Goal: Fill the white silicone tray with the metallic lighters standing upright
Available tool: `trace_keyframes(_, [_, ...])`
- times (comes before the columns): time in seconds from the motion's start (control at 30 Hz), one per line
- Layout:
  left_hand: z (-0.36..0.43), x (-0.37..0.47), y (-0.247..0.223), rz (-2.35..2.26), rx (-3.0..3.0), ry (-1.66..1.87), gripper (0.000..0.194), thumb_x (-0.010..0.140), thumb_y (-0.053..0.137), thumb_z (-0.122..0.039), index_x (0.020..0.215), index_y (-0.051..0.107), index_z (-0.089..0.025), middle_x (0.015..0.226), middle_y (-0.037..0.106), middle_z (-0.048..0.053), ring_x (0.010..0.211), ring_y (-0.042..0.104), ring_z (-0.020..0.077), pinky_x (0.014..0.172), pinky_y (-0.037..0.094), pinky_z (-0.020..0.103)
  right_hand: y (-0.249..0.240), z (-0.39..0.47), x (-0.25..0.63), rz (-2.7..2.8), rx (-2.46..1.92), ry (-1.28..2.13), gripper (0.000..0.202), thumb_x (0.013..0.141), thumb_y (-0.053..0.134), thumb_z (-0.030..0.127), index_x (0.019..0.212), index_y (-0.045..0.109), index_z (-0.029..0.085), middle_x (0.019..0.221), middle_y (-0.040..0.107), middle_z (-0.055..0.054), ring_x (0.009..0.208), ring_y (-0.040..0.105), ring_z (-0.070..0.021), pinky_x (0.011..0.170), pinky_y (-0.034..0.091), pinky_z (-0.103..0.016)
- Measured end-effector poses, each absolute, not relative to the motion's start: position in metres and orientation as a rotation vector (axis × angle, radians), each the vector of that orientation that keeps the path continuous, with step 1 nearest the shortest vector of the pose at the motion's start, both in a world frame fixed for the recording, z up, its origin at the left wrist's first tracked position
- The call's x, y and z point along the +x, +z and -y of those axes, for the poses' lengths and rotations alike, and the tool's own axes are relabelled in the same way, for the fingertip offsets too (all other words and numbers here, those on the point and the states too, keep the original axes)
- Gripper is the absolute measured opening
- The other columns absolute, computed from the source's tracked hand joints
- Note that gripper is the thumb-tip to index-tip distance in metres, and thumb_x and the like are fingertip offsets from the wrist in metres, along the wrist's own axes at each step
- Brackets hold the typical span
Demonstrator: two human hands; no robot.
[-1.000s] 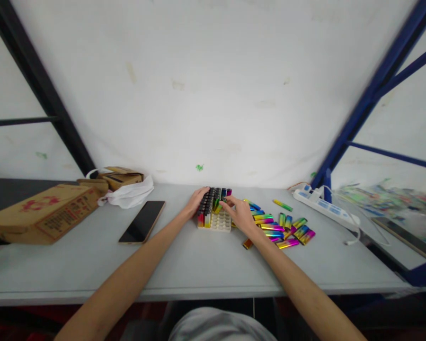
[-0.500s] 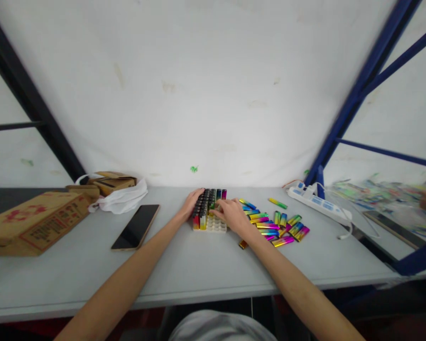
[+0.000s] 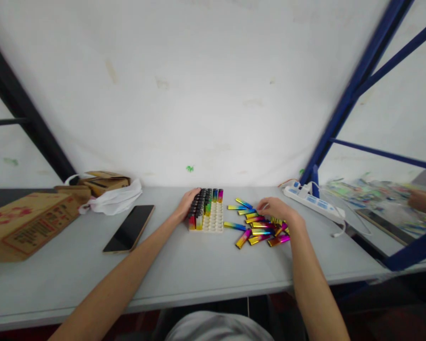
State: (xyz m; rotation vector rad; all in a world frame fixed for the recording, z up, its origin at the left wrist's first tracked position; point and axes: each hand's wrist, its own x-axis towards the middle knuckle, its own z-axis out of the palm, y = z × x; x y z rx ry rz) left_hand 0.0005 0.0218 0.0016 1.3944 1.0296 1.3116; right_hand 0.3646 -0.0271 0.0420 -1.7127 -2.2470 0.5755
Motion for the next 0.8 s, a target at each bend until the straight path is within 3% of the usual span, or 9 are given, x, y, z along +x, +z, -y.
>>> trace_keyframes(0.23, [-0.020, 0.002, 0.004, -1.036, 1.371, 1.327, 0.041, 0.071, 0.066, -0.059, 0.076, 0.062, -0.018, 0.080, 0.069, 0.002, 0.083, 0.058, 0.0224, 0.084, 0.045, 0.033, 0.031, 0.019, 0.376, 2.237, -1.701, 0.798, 0.029, 0.073, 0.071, 0.027, 0.100, 0.076, 0.018, 0.098, 0.077, -0.006, 0.087, 0.071, -0.0219, 0.080, 0.052, -0.028])
trace_keyframes(0.43, [-0.019, 0.002, 0.005, -1.057, 1.383, 1.321, 0.038, 0.072, 0.065, -0.057, 0.076, 0.062, -0.019, 0.081, 0.068, 0.002, 0.083, 0.058, 0.0224, 0.086, 0.044, 0.033, 0.041, 0.026, 0.369, 2.253, -1.467, 0.768, 0.029, 0.078, 0.069, 0.042, 0.090, 0.076, 0.017, 0.090, 0.076, -0.006, 0.085, 0.068, -0.0225, 0.082, 0.051, -0.031])
trace_keyframes(0.63, [-0.018, 0.002, 0.006, -1.043, 1.408, 1.309, 0.037, 0.074, 0.063, -0.056, 0.075, 0.060, -0.019, 0.079, 0.066, 0.002, 0.081, 0.056, 0.0219, 0.083, 0.044, 0.032, 0.057, 0.029, 0.333, 1.734, -1.054, 0.746, 0.035, 0.078, 0.072, 0.048, 0.098, 0.071, 0.019, 0.095, 0.072, -0.005, 0.093, 0.064, -0.0221, 0.087, 0.051, -0.037])
trace_keyframes(0.8, [-0.022, 0.000, 0.001, -1.041, 1.428, 1.321, 0.036, 0.077, 0.061, -0.055, 0.076, 0.061, -0.019, 0.082, 0.068, 0.003, 0.084, 0.057, 0.0221, 0.084, 0.044, 0.031, 0.060, 0.027, 0.287, 1.185, -0.704, 1.072, 0.031, 0.075, 0.077, 0.047, 0.092, 0.066, 0.023, 0.100, 0.071, -0.004, 0.100, 0.064, -0.0204, 0.088, 0.052, -0.037])
